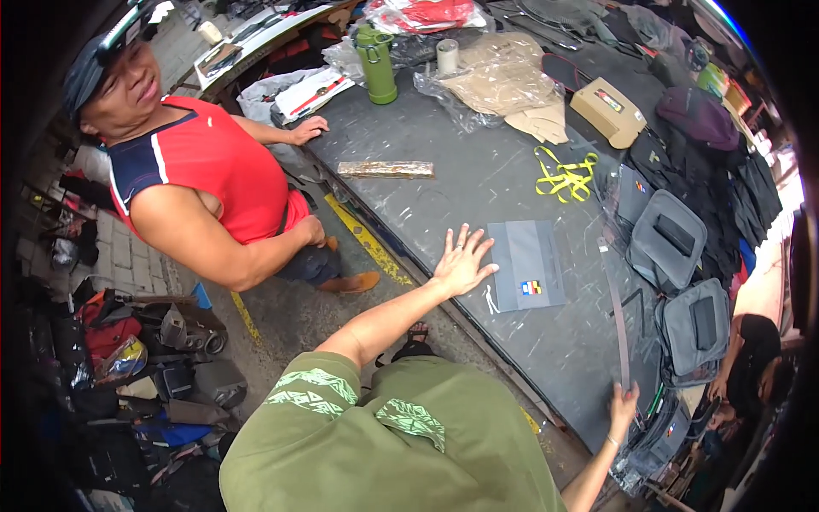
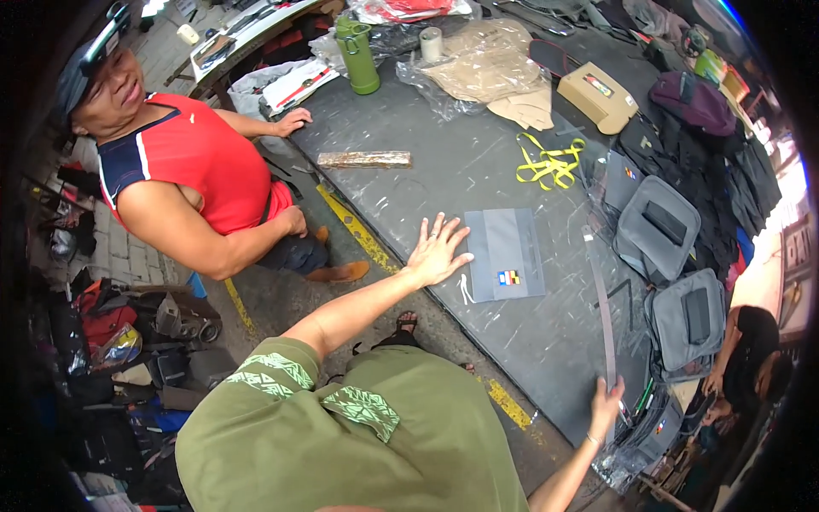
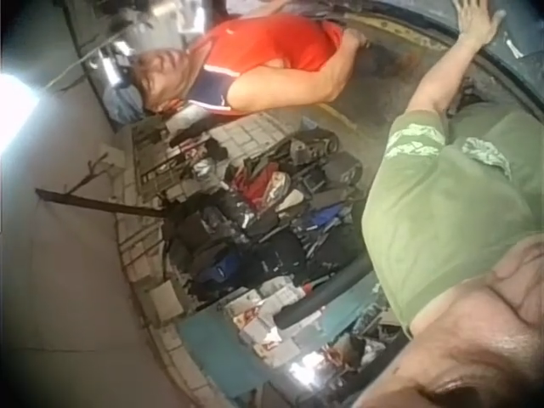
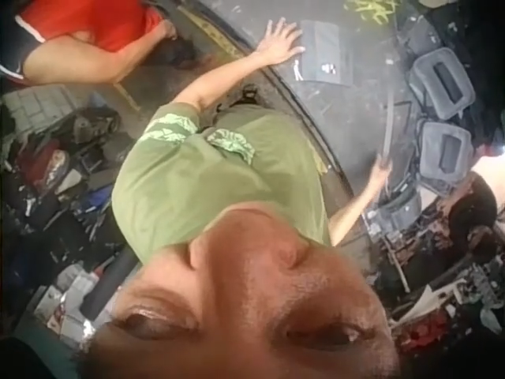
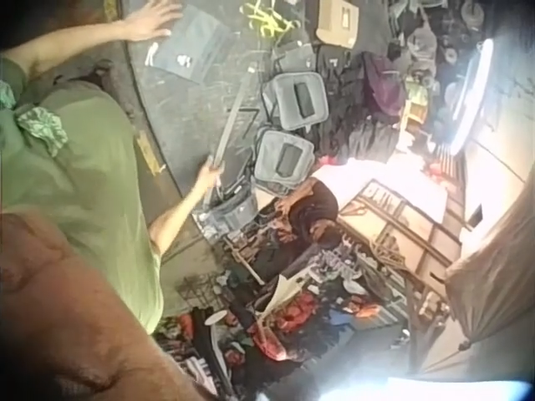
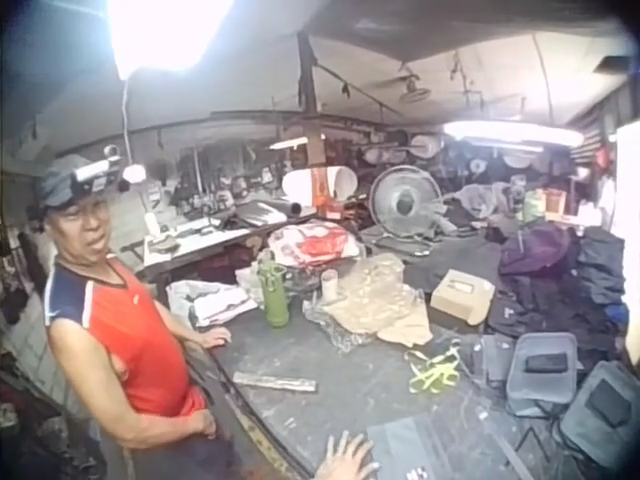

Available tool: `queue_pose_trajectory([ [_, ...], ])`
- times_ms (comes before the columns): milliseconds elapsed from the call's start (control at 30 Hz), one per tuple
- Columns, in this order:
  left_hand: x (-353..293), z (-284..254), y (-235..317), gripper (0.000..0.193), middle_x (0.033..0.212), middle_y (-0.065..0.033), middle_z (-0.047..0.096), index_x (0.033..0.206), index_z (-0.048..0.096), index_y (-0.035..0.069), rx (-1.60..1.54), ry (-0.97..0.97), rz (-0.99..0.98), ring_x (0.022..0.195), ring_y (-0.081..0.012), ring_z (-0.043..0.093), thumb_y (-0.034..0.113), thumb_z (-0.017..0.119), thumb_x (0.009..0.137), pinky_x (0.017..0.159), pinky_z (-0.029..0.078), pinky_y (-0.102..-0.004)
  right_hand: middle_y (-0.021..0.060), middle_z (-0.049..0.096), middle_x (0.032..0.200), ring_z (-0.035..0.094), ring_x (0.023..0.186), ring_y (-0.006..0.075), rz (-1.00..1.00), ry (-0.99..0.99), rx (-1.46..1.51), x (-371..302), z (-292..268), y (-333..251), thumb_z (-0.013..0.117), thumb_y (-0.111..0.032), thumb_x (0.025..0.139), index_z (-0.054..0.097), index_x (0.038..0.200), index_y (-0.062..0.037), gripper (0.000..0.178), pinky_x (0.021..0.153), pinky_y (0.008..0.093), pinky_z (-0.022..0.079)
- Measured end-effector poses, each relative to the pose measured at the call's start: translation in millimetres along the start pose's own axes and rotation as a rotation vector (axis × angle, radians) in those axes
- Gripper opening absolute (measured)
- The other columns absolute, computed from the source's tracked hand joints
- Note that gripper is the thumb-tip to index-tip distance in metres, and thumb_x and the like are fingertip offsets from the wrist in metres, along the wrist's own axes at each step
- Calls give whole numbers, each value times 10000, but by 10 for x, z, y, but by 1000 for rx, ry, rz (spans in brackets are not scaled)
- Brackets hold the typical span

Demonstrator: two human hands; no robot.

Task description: Cutting a piece of grey fabric using a utility knife and a metal ruler on a workbench.

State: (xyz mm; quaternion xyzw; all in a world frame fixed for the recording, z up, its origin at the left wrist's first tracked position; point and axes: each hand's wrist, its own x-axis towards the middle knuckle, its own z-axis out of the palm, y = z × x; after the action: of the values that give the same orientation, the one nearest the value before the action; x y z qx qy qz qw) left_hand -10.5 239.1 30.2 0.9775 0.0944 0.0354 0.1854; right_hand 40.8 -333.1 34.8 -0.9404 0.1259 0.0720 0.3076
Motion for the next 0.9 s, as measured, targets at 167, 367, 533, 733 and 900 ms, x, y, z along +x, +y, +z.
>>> queue_pose_trajectory([
  [167, 51, 15, 43, 786, 1676, -179, 246, 1582, 383, 112, 17, -46, 0, 1569, -446, 115, 655, 416, 1015, 1250, 68, -653, 137, 595, 674, 509, 431, 228, 201, -42, -87, 44, -260, 748, 553, -634, 979, 330, 1602, -157, 816, 406, 370, 415],
  [367, -8, 36, 7, 784, 1687, -188, 208, 1584, 377, 99, 9, 1, -5, 1580, -414, 105, 635, 442, 1016, 1257, 70, -633, 178, 655, 805, 532, 447, 258, 183, 137, -80, 227, -58, 783, 518, -648, 989, 402, 1528, -157, 739, 386, 369, 404],
  [533, -15, 99, 42, 749, 1669, -200, 233, 1566, 388, 80, -14, 47, 14, 1574, -408, 134, 592, 469, 1025, 1263, 86, -618, 261, 682, 1221, 704, 920, 424, 172, 162, -118, 153, -71, 1115, 510, -652, 992, 495, 1431, -111, 697, 738, 493, 559],
  [733, 21, 116, 17, 730, 1626, -215, 334, 1520, 434, 74, 49, 137, 14, 1537, -443, 239, 574, 518, 995, 1227, 142, -671, 267, 539, 1469, 536, 1339, 442, -51, 247, -259, -25, -187, 830, 541, -560, 1026, 504, 1475, -35, 691, 1110, 486, 433],
  [900, 121, 183, -66, 766, 1670, -195, 274, 1568, 368, 65, 94, 112, 11, 1572, -386, 186, 597, 468, 1025, 1256, 109, -619, 282, 677, 1157, 698, 1029, 427, 255, 237, -141, -130, -157, 526, 576, -571, 980, 475, 1348, -97, 608, 879, 482, 543],
])
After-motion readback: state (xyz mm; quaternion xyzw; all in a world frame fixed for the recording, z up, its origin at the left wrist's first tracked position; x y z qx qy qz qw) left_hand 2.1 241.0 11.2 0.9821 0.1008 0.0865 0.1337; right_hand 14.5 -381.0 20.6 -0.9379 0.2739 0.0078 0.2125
